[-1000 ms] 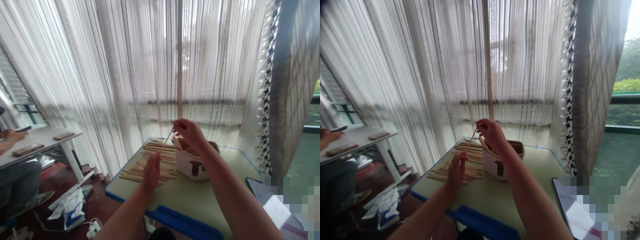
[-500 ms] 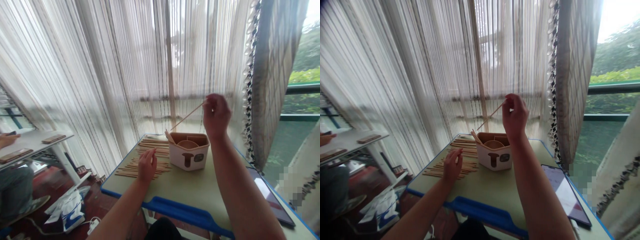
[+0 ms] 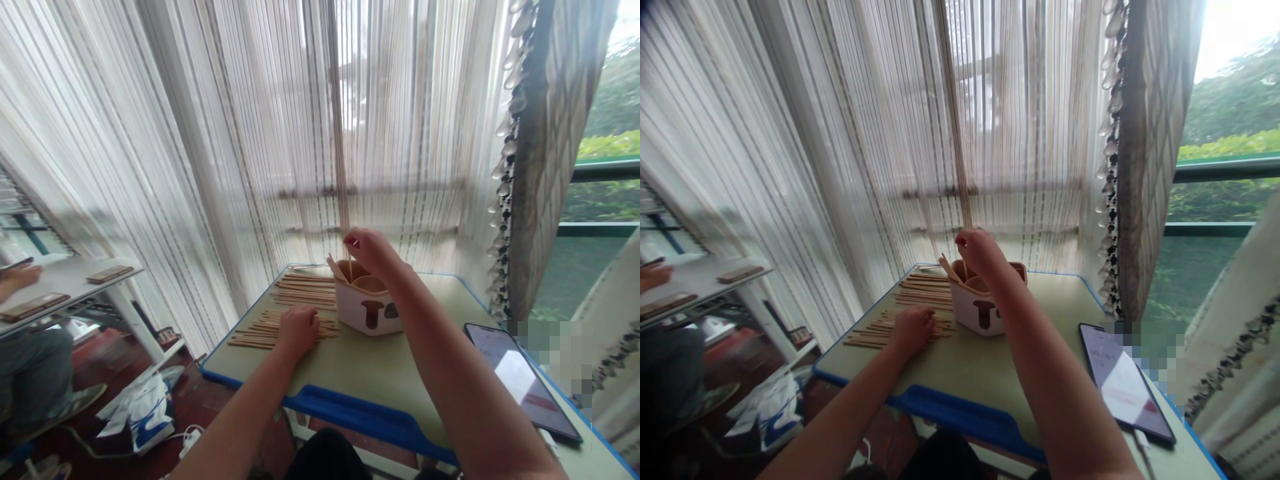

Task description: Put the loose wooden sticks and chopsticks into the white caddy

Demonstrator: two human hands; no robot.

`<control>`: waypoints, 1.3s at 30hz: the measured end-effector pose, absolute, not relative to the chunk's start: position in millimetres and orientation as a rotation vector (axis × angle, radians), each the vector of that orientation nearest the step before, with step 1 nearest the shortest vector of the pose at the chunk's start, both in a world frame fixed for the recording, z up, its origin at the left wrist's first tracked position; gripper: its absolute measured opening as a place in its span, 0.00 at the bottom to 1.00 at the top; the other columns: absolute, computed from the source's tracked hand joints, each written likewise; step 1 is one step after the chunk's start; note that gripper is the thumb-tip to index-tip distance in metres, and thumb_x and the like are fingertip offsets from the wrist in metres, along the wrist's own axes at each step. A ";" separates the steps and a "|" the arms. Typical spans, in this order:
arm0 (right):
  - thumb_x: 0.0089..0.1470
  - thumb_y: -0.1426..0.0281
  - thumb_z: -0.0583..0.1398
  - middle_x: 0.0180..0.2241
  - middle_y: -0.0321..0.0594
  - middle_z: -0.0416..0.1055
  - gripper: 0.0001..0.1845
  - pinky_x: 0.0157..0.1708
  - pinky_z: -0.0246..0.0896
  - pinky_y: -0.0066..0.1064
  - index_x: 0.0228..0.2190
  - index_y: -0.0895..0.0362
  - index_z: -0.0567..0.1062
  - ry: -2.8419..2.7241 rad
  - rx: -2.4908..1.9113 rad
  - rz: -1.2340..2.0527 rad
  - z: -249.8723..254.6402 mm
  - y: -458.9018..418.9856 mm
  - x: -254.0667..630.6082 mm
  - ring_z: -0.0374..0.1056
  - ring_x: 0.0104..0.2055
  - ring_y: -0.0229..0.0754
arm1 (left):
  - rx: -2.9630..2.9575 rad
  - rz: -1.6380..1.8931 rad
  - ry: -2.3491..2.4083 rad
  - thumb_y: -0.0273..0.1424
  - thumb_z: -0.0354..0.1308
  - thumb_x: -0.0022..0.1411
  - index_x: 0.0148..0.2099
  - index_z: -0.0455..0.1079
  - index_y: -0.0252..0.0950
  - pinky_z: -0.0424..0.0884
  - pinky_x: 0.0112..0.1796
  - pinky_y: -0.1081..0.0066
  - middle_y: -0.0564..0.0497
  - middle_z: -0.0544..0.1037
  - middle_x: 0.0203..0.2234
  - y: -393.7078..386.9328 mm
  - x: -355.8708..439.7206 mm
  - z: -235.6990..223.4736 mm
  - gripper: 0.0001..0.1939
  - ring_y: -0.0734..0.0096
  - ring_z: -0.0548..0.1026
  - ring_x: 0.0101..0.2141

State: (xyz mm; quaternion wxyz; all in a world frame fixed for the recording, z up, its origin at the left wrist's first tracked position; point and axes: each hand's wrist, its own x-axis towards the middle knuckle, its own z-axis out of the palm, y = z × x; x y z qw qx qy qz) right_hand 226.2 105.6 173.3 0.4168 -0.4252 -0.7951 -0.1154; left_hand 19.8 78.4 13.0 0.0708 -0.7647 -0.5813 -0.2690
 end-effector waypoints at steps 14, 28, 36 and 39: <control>0.51 0.69 0.54 0.29 0.40 0.75 0.10 0.33 0.58 0.30 0.29 0.56 0.76 -2.031 -1.124 -0.254 176.0 91.9 221.0 0.68 0.31 0.40 | -2.306 -0.538 -1.799 0.32 0.52 0.57 0.40 0.73 0.44 0.58 0.42 0.63 0.48 0.73 0.37 73.7 26.9 13.0 0.10 0.62 0.68 0.43; 0.50 0.68 0.55 0.28 0.39 0.74 0.10 0.30 0.56 0.31 0.29 0.54 0.76 -2.011 -1.145 -0.262 176.4 90.5 218.7 0.67 0.29 0.40 | -2.320 -0.785 -1.640 0.28 0.50 0.59 0.36 0.68 0.39 0.58 0.42 0.63 0.49 0.72 0.35 79.0 23.6 9.2 0.06 0.64 0.68 0.41; 0.51 0.67 0.55 0.28 0.38 0.74 0.10 0.29 0.55 0.30 0.30 0.54 0.76 -2.024 -1.139 -0.246 174.4 93.1 219.2 0.66 0.29 0.39 | -1.889 -1.348 -1.268 0.27 0.47 0.62 0.37 0.64 0.35 0.64 0.41 0.64 0.46 0.70 0.31 81.3 9.1 17.2 0.05 0.65 0.67 0.37; 0.51 0.66 0.54 0.28 0.38 0.74 0.11 0.29 0.55 0.29 0.30 0.54 0.75 -2.042 -1.163 -0.258 173.9 93.6 219.6 0.66 0.29 0.38 | -1.796 -1.423 -1.193 0.28 0.47 0.63 0.42 0.66 0.35 0.64 0.43 0.63 0.46 0.72 0.34 78.7 4.1 20.5 0.08 0.66 0.68 0.39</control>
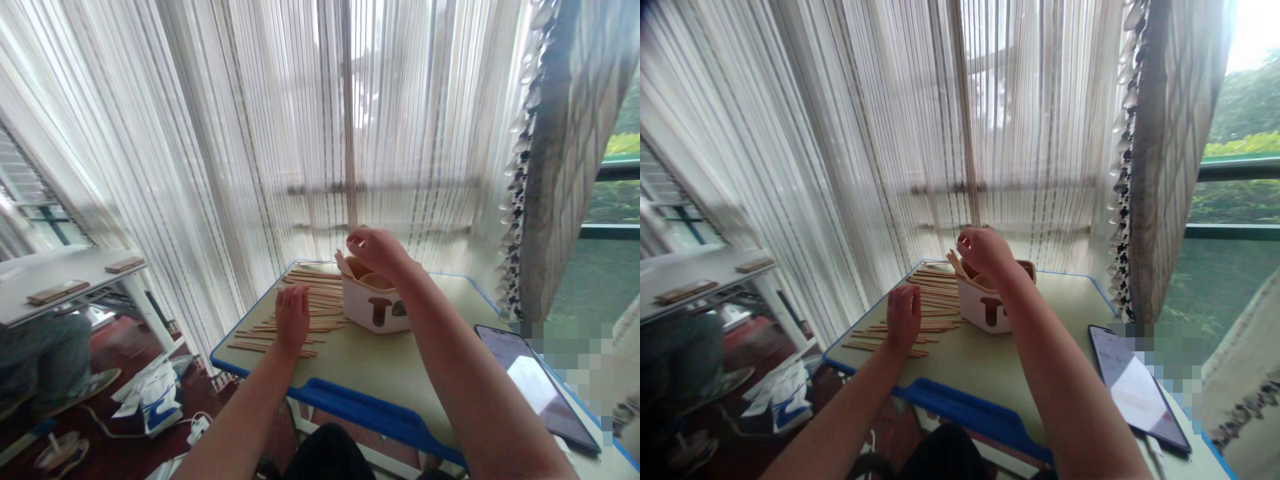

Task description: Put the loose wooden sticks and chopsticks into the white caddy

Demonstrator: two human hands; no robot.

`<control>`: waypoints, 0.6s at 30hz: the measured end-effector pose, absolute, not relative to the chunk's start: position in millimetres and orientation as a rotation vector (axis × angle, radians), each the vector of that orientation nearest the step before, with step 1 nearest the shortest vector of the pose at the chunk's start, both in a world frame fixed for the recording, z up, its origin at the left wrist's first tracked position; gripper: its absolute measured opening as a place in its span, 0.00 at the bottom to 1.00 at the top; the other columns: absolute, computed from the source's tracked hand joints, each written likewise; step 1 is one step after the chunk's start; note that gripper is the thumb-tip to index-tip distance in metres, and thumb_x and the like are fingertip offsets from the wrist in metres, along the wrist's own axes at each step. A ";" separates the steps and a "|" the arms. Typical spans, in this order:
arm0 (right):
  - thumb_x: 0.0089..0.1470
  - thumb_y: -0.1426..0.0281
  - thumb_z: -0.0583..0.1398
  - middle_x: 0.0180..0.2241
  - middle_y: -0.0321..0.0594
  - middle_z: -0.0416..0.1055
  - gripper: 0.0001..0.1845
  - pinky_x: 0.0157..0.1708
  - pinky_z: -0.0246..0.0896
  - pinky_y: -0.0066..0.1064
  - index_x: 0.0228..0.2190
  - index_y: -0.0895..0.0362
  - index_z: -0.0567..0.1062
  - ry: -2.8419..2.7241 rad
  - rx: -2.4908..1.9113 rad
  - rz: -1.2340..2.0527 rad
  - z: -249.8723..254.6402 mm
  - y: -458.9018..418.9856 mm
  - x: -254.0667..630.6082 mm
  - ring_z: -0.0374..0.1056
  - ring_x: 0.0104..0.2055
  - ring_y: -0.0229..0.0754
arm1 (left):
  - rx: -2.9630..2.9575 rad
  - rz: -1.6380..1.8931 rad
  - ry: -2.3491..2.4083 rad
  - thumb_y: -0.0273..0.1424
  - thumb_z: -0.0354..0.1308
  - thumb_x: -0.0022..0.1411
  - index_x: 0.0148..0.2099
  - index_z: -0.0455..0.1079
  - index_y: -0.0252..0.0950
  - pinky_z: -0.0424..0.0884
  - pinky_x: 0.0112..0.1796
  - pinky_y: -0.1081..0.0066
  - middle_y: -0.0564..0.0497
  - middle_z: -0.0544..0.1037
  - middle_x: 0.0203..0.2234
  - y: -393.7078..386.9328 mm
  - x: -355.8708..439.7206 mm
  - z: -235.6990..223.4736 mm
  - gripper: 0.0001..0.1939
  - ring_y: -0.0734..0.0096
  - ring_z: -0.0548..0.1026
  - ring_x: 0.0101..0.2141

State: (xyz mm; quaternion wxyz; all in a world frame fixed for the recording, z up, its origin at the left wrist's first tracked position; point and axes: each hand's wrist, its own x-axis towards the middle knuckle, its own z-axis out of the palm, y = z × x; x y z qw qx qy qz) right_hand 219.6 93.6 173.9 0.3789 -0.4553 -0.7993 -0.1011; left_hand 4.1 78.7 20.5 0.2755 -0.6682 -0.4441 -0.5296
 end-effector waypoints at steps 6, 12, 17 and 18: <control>0.52 0.65 0.53 0.28 0.39 0.74 0.11 0.29 0.54 0.28 0.29 0.54 0.75 -2.060 -1.201 -0.270 174.9 90.3 218.5 0.66 0.29 0.38 | -1.732 -1.685 -1.153 0.27 0.48 0.63 0.47 0.64 0.35 0.65 0.47 0.61 0.45 0.72 0.40 73.8 -0.7 24.0 0.10 0.66 0.69 0.44; 0.52 0.66 0.54 0.31 0.38 0.75 0.11 0.31 0.55 0.27 0.33 0.53 0.75 -2.062 -1.201 -0.230 172.8 89.5 213.4 0.68 0.32 0.38 | -1.590 -2.447 -1.213 0.31 0.53 0.60 0.41 0.57 0.36 0.72 0.40 0.65 0.46 0.72 0.39 79.7 2.9 26.6 0.09 0.70 0.75 0.38; 0.52 0.65 0.54 0.30 0.38 0.75 0.11 0.28 0.53 0.28 0.32 0.53 0.76 -2.074 -1.306 -0.258 172.2 87.9 210.2 0.68 0.31 0.40 | -1.274 -3.093 -1.234 0.27 0.60 0.53 0.37 0.56 0.36 0.74 0.37 0.68 0.55 0.72 0.28 93.9 -3.5 29.6 0.14 0.74 0.77 0.29; 0.52 0.65 0.54 0.30 0.38 0.75 0.11 0.27 0.53 0.29 0.32 0.52 0.76 -2.072 -1.328 -0.268 171.9 88.0 210.1 0.68 0.31 0.40 | -1.126 -3.218 -1.228 0.25 0.60 0.53 0.37 0.56 0.36 0.74 0.38 0.69 0.57 0.72 0.27 96.8 -6.5 29.9 0.14 0.76 0.77 0.28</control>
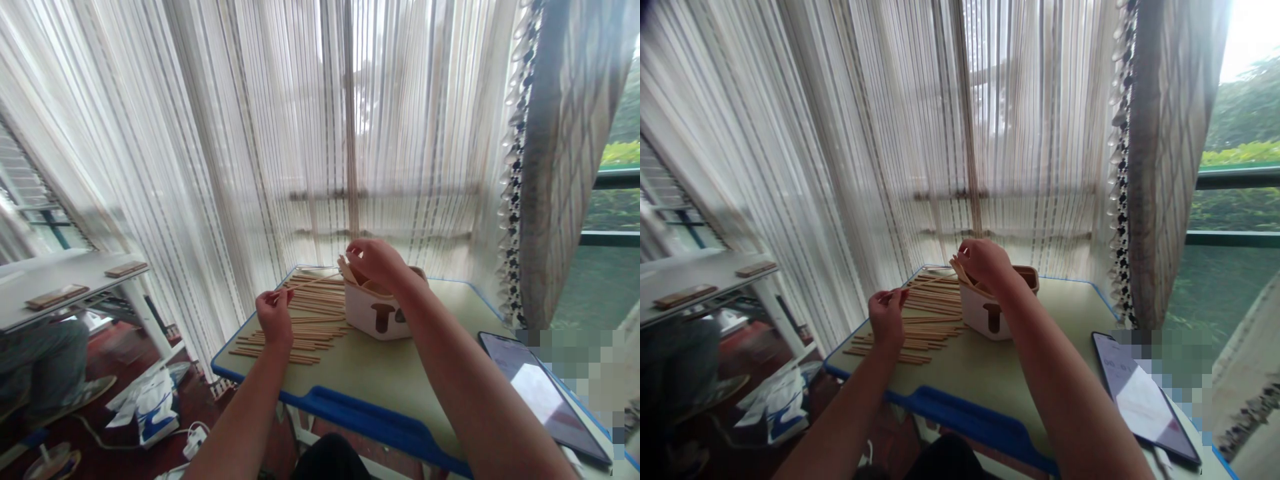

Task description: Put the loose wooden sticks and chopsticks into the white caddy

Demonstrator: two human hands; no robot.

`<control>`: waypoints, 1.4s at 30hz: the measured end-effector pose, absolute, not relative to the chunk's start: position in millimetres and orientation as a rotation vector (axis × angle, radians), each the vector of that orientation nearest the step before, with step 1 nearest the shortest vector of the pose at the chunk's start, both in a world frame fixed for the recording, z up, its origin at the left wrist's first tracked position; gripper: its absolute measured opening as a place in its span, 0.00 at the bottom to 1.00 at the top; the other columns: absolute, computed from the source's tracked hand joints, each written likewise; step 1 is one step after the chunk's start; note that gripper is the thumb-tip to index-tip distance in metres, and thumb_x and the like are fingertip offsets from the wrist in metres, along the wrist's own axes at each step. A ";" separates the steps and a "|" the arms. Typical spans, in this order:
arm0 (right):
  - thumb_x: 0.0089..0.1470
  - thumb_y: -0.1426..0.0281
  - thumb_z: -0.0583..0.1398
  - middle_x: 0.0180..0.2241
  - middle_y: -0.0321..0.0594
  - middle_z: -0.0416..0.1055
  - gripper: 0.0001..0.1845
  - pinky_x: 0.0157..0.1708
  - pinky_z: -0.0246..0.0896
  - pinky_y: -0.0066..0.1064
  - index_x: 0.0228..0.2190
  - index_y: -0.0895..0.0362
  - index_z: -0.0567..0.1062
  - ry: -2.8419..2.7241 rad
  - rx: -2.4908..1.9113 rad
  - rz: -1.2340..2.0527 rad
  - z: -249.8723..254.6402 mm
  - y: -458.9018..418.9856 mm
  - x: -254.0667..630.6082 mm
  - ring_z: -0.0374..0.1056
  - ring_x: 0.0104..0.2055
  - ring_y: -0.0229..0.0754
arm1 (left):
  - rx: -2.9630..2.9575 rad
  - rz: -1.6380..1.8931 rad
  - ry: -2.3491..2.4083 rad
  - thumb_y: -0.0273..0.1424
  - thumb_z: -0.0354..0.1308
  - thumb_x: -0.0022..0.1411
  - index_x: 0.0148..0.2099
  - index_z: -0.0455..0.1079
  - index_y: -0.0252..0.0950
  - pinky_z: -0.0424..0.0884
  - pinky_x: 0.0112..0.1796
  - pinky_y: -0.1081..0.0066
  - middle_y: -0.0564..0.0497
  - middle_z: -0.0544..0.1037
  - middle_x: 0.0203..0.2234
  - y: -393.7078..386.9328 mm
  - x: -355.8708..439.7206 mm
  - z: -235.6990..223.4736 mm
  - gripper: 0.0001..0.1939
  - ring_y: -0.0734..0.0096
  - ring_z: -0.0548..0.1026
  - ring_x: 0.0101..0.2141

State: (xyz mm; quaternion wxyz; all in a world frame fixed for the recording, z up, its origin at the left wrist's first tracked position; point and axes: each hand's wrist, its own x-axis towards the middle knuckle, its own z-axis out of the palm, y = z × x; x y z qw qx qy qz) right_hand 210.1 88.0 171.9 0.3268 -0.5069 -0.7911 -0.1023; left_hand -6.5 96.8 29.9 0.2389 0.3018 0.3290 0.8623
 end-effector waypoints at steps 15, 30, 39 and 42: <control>0.54 0.65 0.54 0.37 0.41 0.75 0.15 0.40 0.60 0.33 0.43 0.55 0.73 -1.996 -0.944 -0.034 166.0 94.1 194.5 0.69 0.39 0.41 | 0.298 1.585 0.431 0.19 0.44 0.63 0.41 0.68 0.27 0.74 0.29 0.86 0.46 0.77 0.29 92.1 -19.3 48.2 0.11 0.78 0.77 0.33; 0.61 0.63 0.42 0.35 0.37 0.66 0.13 0.18 0.55 0.23 0.41 0.51 0.62 -1.208 -0.575 0.059 191.1 101.9 233.3 0.63 0.24 0.30 | 2.386 1.244 1.666 0.30 0.55 0.55 0.40 0.70 0.35 0.63 0.48 0.61 0.45 0.74 0.40 87.8 3.0 12.9 0.09 0.61 0.69 0.46; 0.62 0.64 0.41 0.35 0.42 0.68 0.18 0.36 0.62 0.33 0.44 0.54 0.64 -1.293 -0.786 -0.320 193.4 86.6 248.5 0.67 0.36 0.38 | 2.518 0.628 1.842 0.31 0.46 0.62 0.49 0.69 0.41 0.62 0.45 0.66 0.46 0.76 0.41 85.5 4.9 10.4 0.16 0.64 0.72 0.43; 0.61 0.65 0.43 0.34 0.43 0.70 0.17 0.38 0.60 0.34 0.43 0.56 0.67 -1.457 -0.915 -0.312 192.4 86.8 242.0 0.67 0.36 0.40 | 2.500 0.599 1.876 0.30 0.47 0.61 0.46 0.71 0.42 0.62 0.44 0.68 0.48 0.76 0.40 85.3 5.9 12.0 0.15 0.65 0.72 0.42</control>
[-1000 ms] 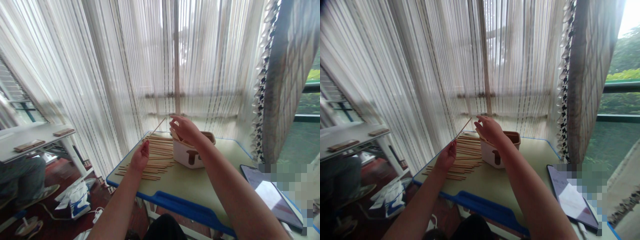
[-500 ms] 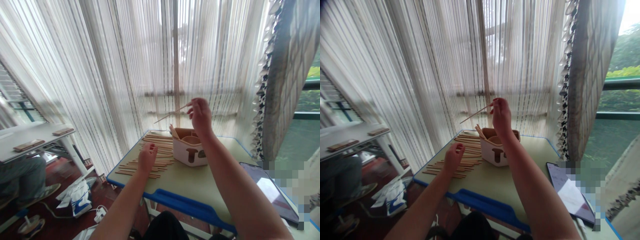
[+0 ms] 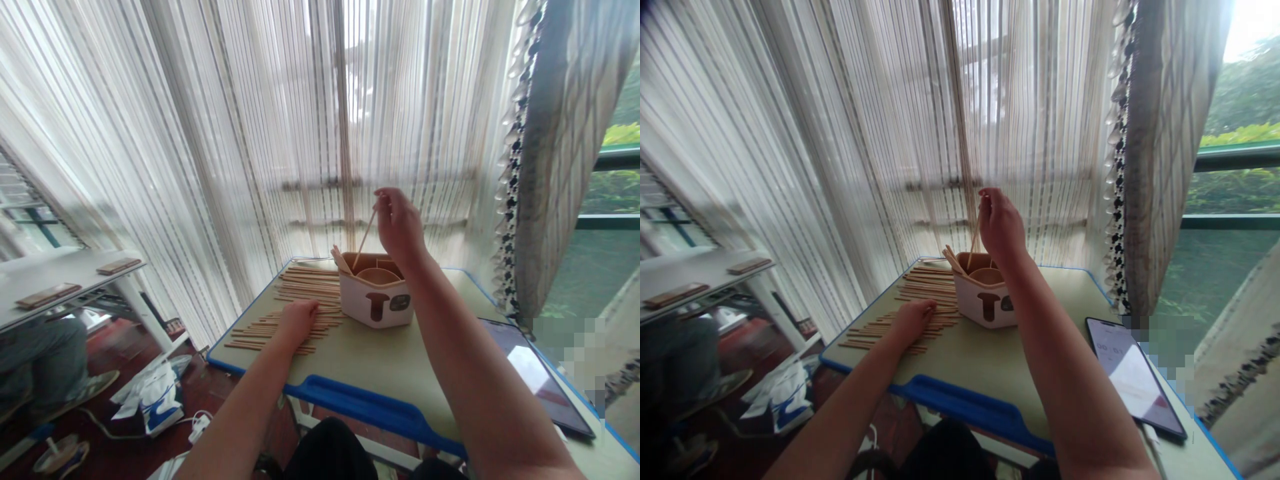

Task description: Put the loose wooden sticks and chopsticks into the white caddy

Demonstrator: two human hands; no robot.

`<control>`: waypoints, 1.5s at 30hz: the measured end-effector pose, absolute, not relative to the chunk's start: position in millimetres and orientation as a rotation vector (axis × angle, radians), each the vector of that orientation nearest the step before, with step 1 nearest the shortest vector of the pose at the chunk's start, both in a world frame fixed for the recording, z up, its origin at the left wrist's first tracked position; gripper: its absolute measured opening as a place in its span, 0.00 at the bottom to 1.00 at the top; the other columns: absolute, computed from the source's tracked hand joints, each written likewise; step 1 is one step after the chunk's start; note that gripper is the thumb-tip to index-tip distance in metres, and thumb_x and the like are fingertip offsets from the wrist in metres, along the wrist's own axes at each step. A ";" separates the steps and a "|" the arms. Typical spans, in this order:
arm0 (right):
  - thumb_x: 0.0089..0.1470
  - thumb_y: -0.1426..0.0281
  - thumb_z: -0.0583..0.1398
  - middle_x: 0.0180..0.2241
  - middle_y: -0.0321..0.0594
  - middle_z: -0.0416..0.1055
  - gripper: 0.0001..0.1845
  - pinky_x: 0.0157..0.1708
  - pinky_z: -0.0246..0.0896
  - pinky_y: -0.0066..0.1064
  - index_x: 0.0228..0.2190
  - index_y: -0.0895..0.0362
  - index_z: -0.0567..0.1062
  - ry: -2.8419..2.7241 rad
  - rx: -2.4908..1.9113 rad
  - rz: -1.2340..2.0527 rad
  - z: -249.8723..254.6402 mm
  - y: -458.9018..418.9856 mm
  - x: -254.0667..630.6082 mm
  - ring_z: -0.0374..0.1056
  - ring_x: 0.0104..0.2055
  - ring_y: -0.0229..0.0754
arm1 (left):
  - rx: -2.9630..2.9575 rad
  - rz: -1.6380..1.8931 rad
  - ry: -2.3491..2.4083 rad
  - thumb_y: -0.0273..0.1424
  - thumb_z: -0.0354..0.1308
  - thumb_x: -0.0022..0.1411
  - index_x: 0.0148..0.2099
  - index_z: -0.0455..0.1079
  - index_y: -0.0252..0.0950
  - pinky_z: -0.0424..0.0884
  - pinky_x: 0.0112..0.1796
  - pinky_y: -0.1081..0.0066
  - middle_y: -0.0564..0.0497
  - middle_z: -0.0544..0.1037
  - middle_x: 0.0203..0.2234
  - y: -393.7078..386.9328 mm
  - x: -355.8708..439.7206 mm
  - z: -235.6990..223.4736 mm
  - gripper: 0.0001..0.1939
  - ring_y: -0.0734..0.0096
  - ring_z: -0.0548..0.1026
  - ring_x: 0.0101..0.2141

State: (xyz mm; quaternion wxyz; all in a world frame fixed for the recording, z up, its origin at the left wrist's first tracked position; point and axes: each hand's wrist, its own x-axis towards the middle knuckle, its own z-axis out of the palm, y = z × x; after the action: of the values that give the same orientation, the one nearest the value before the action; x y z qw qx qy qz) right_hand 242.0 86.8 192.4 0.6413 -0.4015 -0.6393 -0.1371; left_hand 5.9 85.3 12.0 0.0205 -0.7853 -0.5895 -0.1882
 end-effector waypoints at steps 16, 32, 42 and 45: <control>0.58 0.64 0.51 0.31 0.44 0.75 0.15 0.32 0.57 0.28 0.37 0.57 0.75 -2.089 -1.210 -0.193 173.2 96.2 220.2 0.68 0.32 0.39 | -2.451 -0.506 -1.709 0.29 0.46 0.62 0.40 0.73 0.37 0.62 0.45 0.68 0.45 0.74 0.36 88.4 10.7 9.7 0.13 0.66 0.69 0.42; 0.58 0.65 0.48 0.30 0.40 0.74 0.19 0.30 0.55 0.27 0.29 0.55 0.77 -2.279 -1.124 -0.193 166.6 82.3 200.8 0.66 0.29 0.36 | -2.382 -0.469 -1.800 0.28 0.49 0.58 0.37 0.69 0.35 0.62 0.44 0.67 0.45 0.73 0.36 84.3 14.6 14.9 0.08 0.65 0.68 0.41; 0.56 0.62 0.52 0.41 0.45 0.74 0.22 0.38 0.61 0.31 0.51 0.55 0.68 -2.217 -1.142 -0.111 160.9 91.2 200.4 0.69 0.39 0.42 | -2.383 -0.478 -1.738 0.31 0.49 0.59 0.38 0.71 0.38 0.62 0.43 0.67 0.47 0.73 0.35 89.4 9.3 9.5 0.10 0.65 0.68 0.40; 0.57 0.63 0.51 0.37 0.43 0.75 0.18 0.35 0.61 0.30 0.45 0.55 0.73 -2.221 -1.142 -0.059 161.8 92.0 200.5 0.70 0.36 0.40 | -2.374 -0.484 -1.731 0.32 0.49 0.59 0.38 0.71 0.38 0.62 0.43 0.66 0.47 0.72 0.35 89.7 9.1 8.9 0.10 0.64 0.68 0.40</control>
State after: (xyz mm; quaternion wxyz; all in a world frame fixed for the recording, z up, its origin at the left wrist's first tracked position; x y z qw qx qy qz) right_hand 200.5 92.0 161.8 0.3161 -0.4335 -0.8436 -0.0222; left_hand 9.1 89.7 8.9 0.0816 -0.7946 -0.5794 -0.1620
